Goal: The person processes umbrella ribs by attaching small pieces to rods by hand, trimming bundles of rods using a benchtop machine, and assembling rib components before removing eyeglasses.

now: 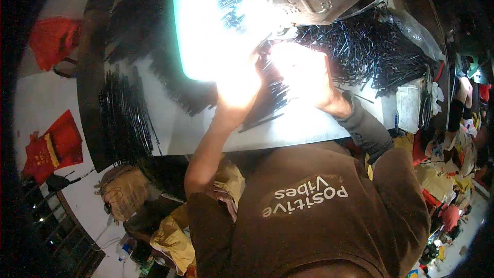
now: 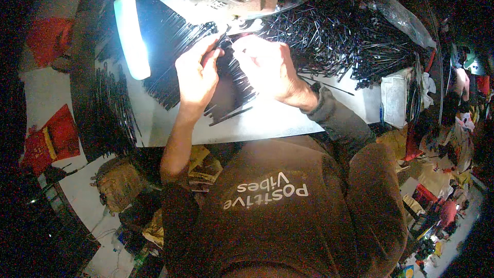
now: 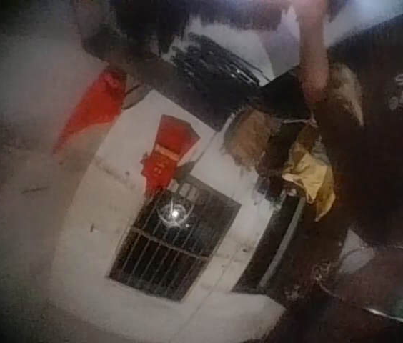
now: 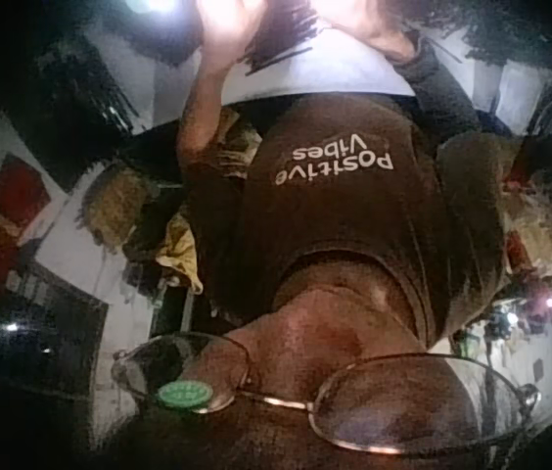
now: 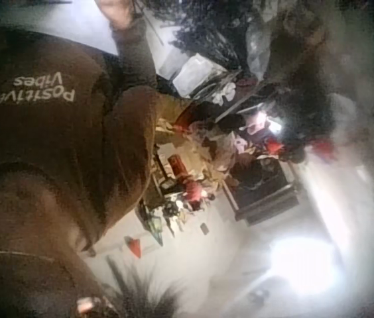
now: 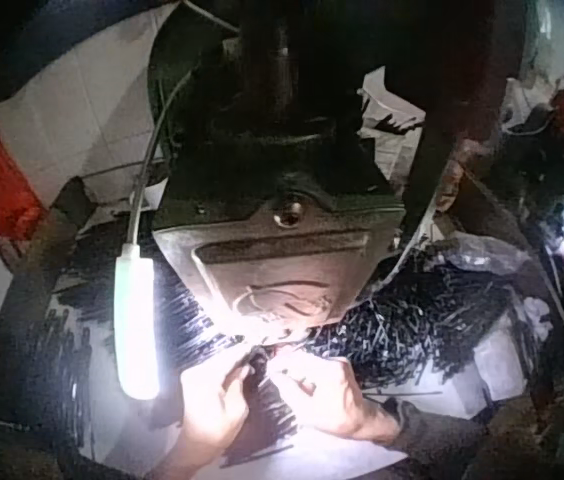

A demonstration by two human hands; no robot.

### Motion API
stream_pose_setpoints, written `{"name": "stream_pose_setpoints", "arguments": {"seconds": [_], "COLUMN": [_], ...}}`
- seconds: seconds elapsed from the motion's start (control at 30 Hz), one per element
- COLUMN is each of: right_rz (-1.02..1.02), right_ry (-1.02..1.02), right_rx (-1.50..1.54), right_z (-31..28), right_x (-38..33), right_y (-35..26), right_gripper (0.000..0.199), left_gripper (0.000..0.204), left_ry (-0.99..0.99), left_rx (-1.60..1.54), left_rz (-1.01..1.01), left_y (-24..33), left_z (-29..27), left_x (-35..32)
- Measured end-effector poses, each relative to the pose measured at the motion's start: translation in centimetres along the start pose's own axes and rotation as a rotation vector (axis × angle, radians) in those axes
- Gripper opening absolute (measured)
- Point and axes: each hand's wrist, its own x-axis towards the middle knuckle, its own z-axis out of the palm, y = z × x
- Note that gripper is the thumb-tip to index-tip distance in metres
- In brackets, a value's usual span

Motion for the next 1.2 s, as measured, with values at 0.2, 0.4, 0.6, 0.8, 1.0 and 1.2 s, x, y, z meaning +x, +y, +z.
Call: {"name": "stream_pose_setpoints", "arguments": {"seconds": [0.2,0.4,0.6,0.8,1.0,1.2], "right_rz": [-0.001,-0.019,0.069,-0.07,0.237,0.332], "right_ry": [0.053,0.036,0.023,0.073,0.057,0.055], "right_rx": [0.07,0.077,0.153,0.112,0.184,0.198], "right_z": [0.3,0.2,-0.7,-1.0,-1.0,-1.3], "right_x": [0.8,0.9,1.0,1.4,2.4,2.2], "right_y": [0.2,0.6,0.0,1.0,0.3,-0.2], "right_gripper": [0.015,0.014,0.013,0.013,0.014,0.014], "left_gripper": [0.036,0.044,0.046,0.035,0.033,0.032], "left_ry": [0.017,0.002,-0.08,0.102,0.098,-0.115], "left_rx": [-0.022,0.038,0.139,0.287,0.307,0.225], "left_rz": [-0.005,0.14,0.185,0.458,0.455,0.387], "left_y": [-0.3,0.4,0.9,0.0,0.0,3.0], "left_z": [0.0,-0.2,0.1,1.7,1.7,-0.2], "left_x": [0.3,0.4,0.9,2.4,3.5,2.9]}}
